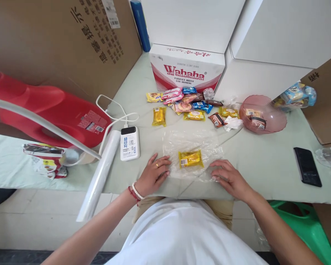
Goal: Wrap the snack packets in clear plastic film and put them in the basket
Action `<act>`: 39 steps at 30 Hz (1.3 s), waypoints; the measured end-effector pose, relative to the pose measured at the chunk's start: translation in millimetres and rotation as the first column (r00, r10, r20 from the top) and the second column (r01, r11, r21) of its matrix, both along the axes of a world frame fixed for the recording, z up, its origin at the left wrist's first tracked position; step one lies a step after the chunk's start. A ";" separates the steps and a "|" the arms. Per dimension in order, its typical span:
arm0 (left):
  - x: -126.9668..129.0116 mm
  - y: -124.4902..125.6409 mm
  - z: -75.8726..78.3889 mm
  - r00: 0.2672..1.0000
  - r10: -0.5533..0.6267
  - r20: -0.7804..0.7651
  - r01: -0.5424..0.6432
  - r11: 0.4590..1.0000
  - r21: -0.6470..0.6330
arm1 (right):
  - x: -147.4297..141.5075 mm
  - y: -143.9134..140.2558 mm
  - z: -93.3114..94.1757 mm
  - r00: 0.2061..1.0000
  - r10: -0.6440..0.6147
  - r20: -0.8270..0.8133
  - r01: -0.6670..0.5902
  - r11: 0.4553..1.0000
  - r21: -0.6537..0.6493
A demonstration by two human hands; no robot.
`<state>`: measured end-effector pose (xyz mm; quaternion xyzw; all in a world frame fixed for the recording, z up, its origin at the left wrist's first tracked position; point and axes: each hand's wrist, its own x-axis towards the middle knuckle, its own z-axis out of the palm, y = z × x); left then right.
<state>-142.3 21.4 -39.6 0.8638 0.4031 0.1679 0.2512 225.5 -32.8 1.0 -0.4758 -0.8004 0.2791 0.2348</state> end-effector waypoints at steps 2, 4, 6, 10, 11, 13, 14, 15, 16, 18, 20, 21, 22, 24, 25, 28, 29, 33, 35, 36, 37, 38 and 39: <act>1.7 2.0 0.0 0.993 0.082 0.080 -0.077 0.995 -0.065 | 3.8 25.3 15.7 0.997 0.038 -0.064 -0.042 0.997 -0.071; 4.1 3.8 -0.7 0.975 0.178 0.133 -0.164 0.980 -0.110 | 7.5 52.8 27.1 0.995 0.042 -0.089 -0.056 0.984 -0.168; 8.3 5.3 -2.8 0.951 0.271 0.150 -0.255 0.959 -0.121 | 8.9 79.3 31.3 0.999 0.019 -0.038 -0.028 0.961 -0.277; 23.1 6.1 -8.6 0.886 0.435 0.159 -0.426 0.900 -0.086 | -6.6 113.1 33.8 0.922 -0.171 0.347 0.225 0.966 -0.123; 27.2 6.3 -10.0 0.868 0.468 0.165 -0.462 0.884 -0.073 | -15.6 114.8 36.2 0.877 -0.252 0.409 0.269 0.963 0.017; 33.9 7.9 -12.8 0.836 0.521 0.174 -0.523 0.852 -0.036 | -38.7 110.1 41.4 0.855 -0.300 0.423 0.222 0.949 0.224; 35.9 9.6 -14.2 0.821 0.543 0.176 -0.549 0.836 -0.016 | -51.5 104.8 42.4 0.885 -0.223 0.408 0.126 0.960 0.252; 36.8 11.7 -15.4 0.807 0.562 0.178 -0.572 0.820 0.004 | -63.9 98.7 41.2 0.914 -0.093 0.394 -0.004 0.971 0.238; 36.6 14.1 -16.5 0.793 0.583 0.180 -0.596 0.803 0.024 | -75.1 92.5 37.4 0.923 0.056 0.382 -0.143 0.968 0.204; 34.1 18.0 -17.3 0.747 0.640 0.180 -0.659 0.748 0.075 | -90.9 82.3 22.7 0.899 0.259 0.354 -0.327 0.934 0.146; 32.0 17.5 -15.4 0.678 0.712 0.183 -0.735 0.659 0.162 | -96.9 76.4 4.1 0.912 0.274 0.304 -0.326 0.936 0.132; 32.5 14.8 -13.2 0.650 0.736 0.188 -0.759 0.614 0.218 | -97.0 74.7 -3.9 0.930 0.249 0.270 -0.291 0.948 0.131; 34.7 10.7 -10.4 0.643 0.742 0.190 -0.760 0.589 0.274 | -95.8 73.8 -9.7 0.947 0.222 0.234 -0.257 0.958 0.129; 44.5 0.5 -3.4 0.730 0.664 0.160 -0.670 0.650 0.359 | -91.2 74.3 -13.3 0.962 0.204 0.180 -0.225 0.968 0.109; 51.6 -4.0 0.1 0.804 0.582 0.121 -0.579 0.722 0.378 | -88.3 76.5 -11.5 0.962 0.224 0.159 -0.239 0.967 0.086; 74.2 -8.1 8.0 0.945 0.325 -0.024 -0.300 0.897 0.324 | -78.2 95.4 1.0 0.968 0.227 0.104 -0.228 0.974 -0.007; 80.1 -5.9 9.2 0.957 0.285 -0.060 -0.256 0.921 0.292 | -75.1 106.2 4.9 0.978 0.169 0.119 -0.169 0.986 -0.016; 88.3 7.4 8.0 0.949 0.290 -0.126 -0.256 0.938 0.235 | -71.4 158.6 8.6 0.905 -0.122 0.407 0.121 0.992 0.029; 86.1 10.5 5.9 0.936 0.326 -0.131 -0.289 0.927 0.241 | -75.1 179.2 6.4 0.847 -0.107 0.521 0.150 0.988 -0.040; 84.7 10.7 5.1 0.929 0.346 -0.131 -0.308 0.919 0.244 | -77.3 186.1 6.3 0.837 -0.081 0.541 0.151 0.985 -0.087; 83.7 10.4 4.3 0.922 0.366 -0.131 -0.327 0.913 0.245 | -79.2 190.3 7.4 0.841 -0.055 0.538 0.144 0.982 -0.125; 83.2 9.8 3.7 0.915 0.383 -0.129 -0.346 0.907 0.242 | -80.7 191.7 10.2 0.854 -0.037 0.519 0.132 0.980 -0.147; 83.3 8.9 3.3 0.908 0.399 -0.125 -0.363 0.901 0.236 | -81.6 190.3 14.7 0.869 -0.022 0.494 0.115 0.980 -0.159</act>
